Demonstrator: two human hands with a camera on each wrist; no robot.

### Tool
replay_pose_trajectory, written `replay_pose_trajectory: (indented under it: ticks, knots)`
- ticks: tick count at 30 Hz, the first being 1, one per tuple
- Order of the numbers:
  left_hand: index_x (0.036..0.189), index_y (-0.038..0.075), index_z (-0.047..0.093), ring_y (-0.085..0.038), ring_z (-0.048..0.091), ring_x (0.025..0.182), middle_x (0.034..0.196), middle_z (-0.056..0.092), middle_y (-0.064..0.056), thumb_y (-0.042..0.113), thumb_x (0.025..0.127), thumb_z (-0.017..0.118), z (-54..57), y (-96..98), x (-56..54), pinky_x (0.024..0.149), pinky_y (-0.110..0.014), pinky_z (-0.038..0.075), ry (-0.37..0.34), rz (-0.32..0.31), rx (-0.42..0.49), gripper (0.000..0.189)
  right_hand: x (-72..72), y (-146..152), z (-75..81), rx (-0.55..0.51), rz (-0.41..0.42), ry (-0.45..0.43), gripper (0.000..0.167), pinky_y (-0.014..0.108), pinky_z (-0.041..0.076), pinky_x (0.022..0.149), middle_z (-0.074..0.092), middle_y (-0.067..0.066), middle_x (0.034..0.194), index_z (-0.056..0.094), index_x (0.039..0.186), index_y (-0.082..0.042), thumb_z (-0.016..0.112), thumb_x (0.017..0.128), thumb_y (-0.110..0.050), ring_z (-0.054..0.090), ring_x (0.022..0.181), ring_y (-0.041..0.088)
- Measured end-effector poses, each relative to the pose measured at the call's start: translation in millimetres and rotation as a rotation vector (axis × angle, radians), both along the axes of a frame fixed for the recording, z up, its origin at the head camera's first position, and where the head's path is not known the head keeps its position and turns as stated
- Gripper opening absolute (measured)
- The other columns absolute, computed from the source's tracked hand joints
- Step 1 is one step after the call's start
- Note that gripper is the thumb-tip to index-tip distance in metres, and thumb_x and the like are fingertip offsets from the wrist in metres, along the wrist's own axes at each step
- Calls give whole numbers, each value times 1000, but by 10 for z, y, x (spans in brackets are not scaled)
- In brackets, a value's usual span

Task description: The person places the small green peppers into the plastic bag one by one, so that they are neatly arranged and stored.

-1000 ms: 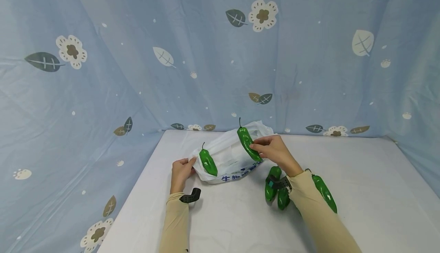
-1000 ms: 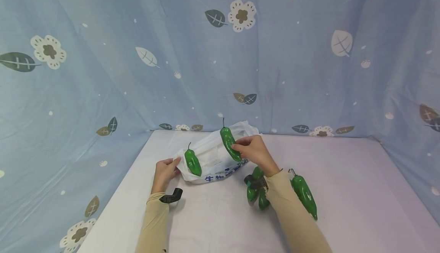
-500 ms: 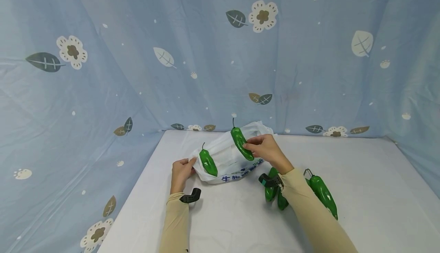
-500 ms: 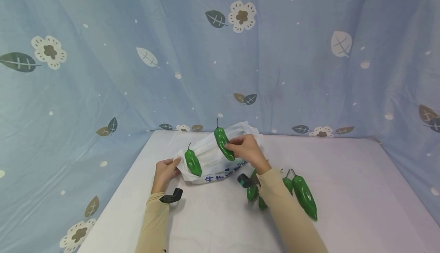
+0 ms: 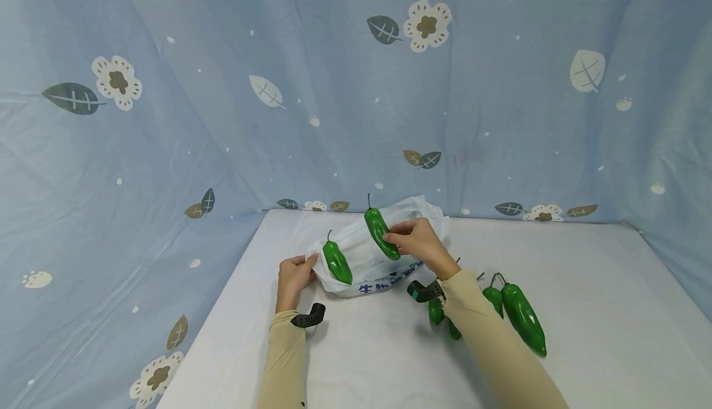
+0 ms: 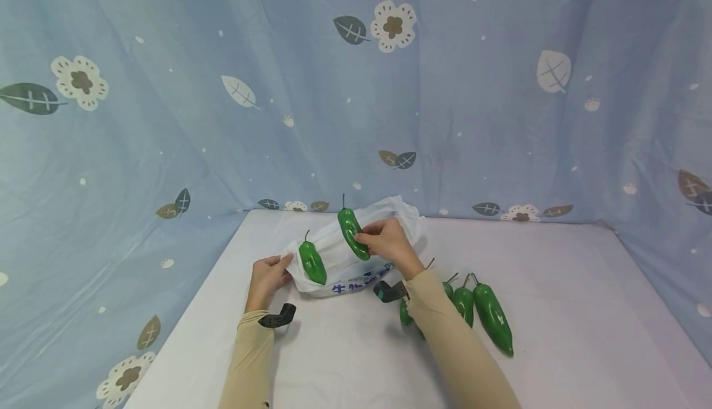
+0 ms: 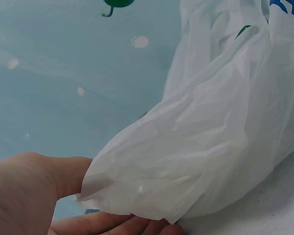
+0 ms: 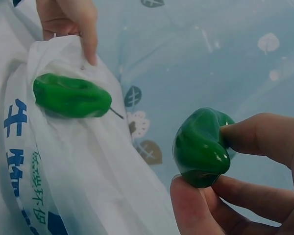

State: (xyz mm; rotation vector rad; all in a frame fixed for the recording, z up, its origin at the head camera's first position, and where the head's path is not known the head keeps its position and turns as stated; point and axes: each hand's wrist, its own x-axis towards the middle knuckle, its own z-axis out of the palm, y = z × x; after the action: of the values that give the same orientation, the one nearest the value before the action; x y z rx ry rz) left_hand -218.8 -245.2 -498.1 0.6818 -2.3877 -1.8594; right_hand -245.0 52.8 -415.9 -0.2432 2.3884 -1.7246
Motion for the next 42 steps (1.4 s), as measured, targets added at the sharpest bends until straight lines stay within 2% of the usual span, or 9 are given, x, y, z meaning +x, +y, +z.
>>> replay_pose_trajectory:
  ticks: [5,14,22,30,42]
  knots:
    - [132,-10,64,-12,71,88,130,66,-26,30,100,68,-5,1,-4,85,-27,63,-4,-2,0,51,-26,-87,-27,34,-14,5,35,31,64,77,75,20,113,74,119,4,74,95,-22,72,88,17]
    - [136,-9,61,-13,71,90,133,65,-26,31,100,68,-19,-1,-7,88,-30,63,-12,-2,-9,55,-69,-194,-110,28,-16,7,32,31,64,72,77,20,106,75,113,5,76,93,-20,72,82,15]
    - [139,-10,57,-14,72,90,136,63,-27,32,99,69,-3,5,-7,92,-33,62,-16,-2,-12,59,-75,-283,-137,53,-33,-35,35,34,65,78,75,20,115,74,119,3,75,94,-23,74,91,22]
    - [141,-10,56,-14,72,90,137,63,-28,31,99,69,2,5,-7,90,-32,63,-8,-1,1,60,-93,-348,-195,50,-31,-37,34,34,65,75,74,22,113,73,119,4,75,95,-19,74,83,19]
    - [143,-11,53,-16,72,91,138,61,-30,32,99,69,9,-9,-9,89,-32,63,1,6,6,64,-105,-447,-277,65,-42,-23,30,33,65,72,75,20,108,75,113,4,77,92,-18,74,82,21]
